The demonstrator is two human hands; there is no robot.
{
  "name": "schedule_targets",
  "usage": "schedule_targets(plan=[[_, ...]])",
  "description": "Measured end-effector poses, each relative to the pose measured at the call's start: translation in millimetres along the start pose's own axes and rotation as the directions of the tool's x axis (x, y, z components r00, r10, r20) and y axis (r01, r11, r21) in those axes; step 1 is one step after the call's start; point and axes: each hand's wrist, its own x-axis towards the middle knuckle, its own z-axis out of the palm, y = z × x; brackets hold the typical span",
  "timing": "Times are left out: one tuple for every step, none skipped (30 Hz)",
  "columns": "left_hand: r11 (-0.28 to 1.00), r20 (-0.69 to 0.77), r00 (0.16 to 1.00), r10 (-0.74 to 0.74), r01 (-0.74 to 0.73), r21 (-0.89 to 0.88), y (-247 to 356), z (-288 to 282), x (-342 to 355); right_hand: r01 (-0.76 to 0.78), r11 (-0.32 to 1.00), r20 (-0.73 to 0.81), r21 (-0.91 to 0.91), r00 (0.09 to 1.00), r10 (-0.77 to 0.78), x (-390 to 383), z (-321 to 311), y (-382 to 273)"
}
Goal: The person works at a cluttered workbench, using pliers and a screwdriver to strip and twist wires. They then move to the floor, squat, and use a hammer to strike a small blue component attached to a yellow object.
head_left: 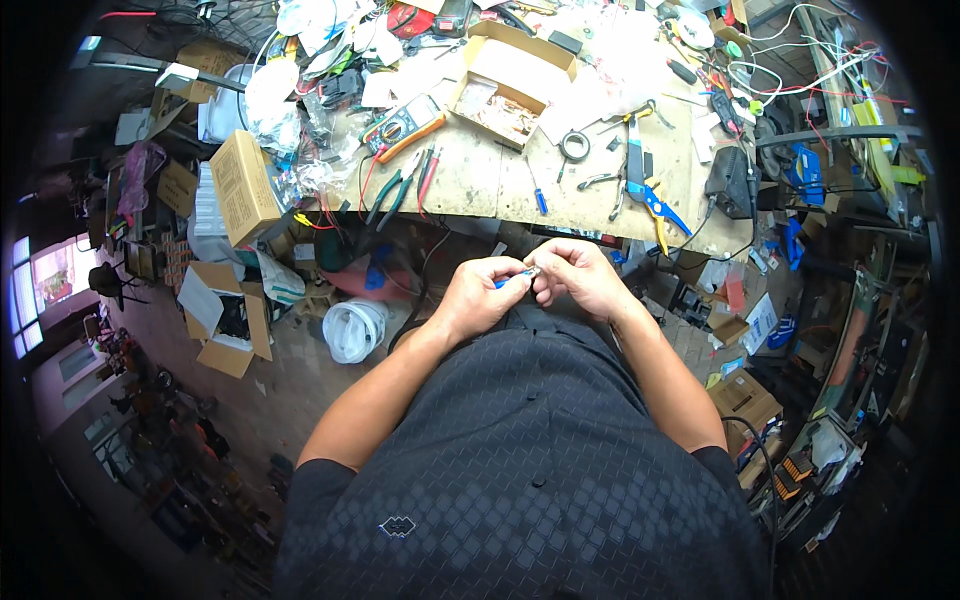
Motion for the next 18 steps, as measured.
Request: schedule_targets(plan=[[1.0, -0.003, 1.0, 0.0, 0.0, -0.003, 1, 1, 0, -0.007, 1.0, -0.007, -0.005, 1.0, 0.007, -1, 0, -2], [1.0, -0.006, 1.0, 0.001, -0.001, -0.006, 2, 1, 0, 0.002, 1.0, -0.027, -0.012, 1.0, -0.002, -1, 1, -3], [1.0, -0.009, 1.0, 0.0, 0.0, 0.007, 3, 1, 1, 0.011, 1.0, -0.045, -0.019, 0.999, -0.012, -2, 3, -3], [1.0, -0.012, 1.0, -0.002, 0.002, 0.02, 3, 1, 1, 0.021, 0.999, -0.064, -0.026, 0.998, -0.023, -3, 4, -2], [0.999, -0.015, 1.0, -0.003, 0.004, 0.034, 4, 1, 1, 0.027, 0.997, -0.071, -0.071, 0.997, -0.032, -2, 3, 0], [0.999, -0.022, 1.0, -0.003, 0.004, 0.047, 6, 0, 1, 0.033, 0.993, -0.077, -0.116, 0.996, -0.042, 0, 3, 3], [0.998, -0.028, 1.0, -0.003, 0.005, 0.059, 8, -1, 2, 0.037, 0.986, -0.084, -0.16, 0.995, -0.051, 1, 2, 5], [0.997, -0.034, 0.999, -0.003, 0.006, 0.071, 9, -1, 2, 0.031, 0.982, -0.092, -0.185, 0.995, -0.049, 2, 2, 5], [0.998, -0.043, 0.999, -0.005, 0.008, 0.065, 9, -1, 2, 0.016, 0.982, -0.098, -0.189, 0.995, -0.035, 2, 3, 4], [0.998, -0.051, 0.999, -0.006, 0.009, 0.06, 9, 0, 3, 0.002, 0.981, -0.105, -0.192, 0.994, -0.023, 3, 4, 3], [0.998, -0.059, 0.998, -0.007, 0.011, 0.056, 9, 0, 3, -0.011, 0.981, -0.112, -0.195, 0.994, -0.011, 4, 5, 2], [0.998, -0.06, 0.998, -0.014, 0.017, 0.063, 9, -1, 3, -0.02, 0.984, -0.099, -0.175, 0.995, 0.002, 5, 6, 2], [0.997, -0.06, 0.998, -0.016, 0.021, 0.069, 8, -1, 3, -0.028, 0.987, -0.087, -0.157, 0.996, 0.014, 7, 4, 2], [0.997, -0.061, 0.998, -0.019, 0.024, 0.074, 7, -2, 3, -0.035, 0.99, -0.075, -0.14, 0.997, 0.025, 9, 4, 1], [0.997, -0.055, 0.998, -0.01, 0.014, 0.07, 4, -4, 3, -0.037, 0.99, -0.064, -0.133, 0.998, 0.029, 10, 4, 0], [0.998, -0.047, 0.999, -0.002, 0.005, 0.065, 2, -6, 3, -0.039, 0.991, -0.054, -0.125, 0.998, 0.032, 11, 5, 0], [0.998, -0.039, 0.999, 0.006, -0.004, 0.06, 1, -8, 2, -0.04, 0.992, -0.045, -0.116, 0.998, 0.035, 12, 6, 0], [0.998, -0.038, 0.999, 0.003, -0.001, 0.056, 2, -9, 1, -0.04, 0.995, -0.033, -0.096, 0.999, 0.037, 13, 5, 2]])
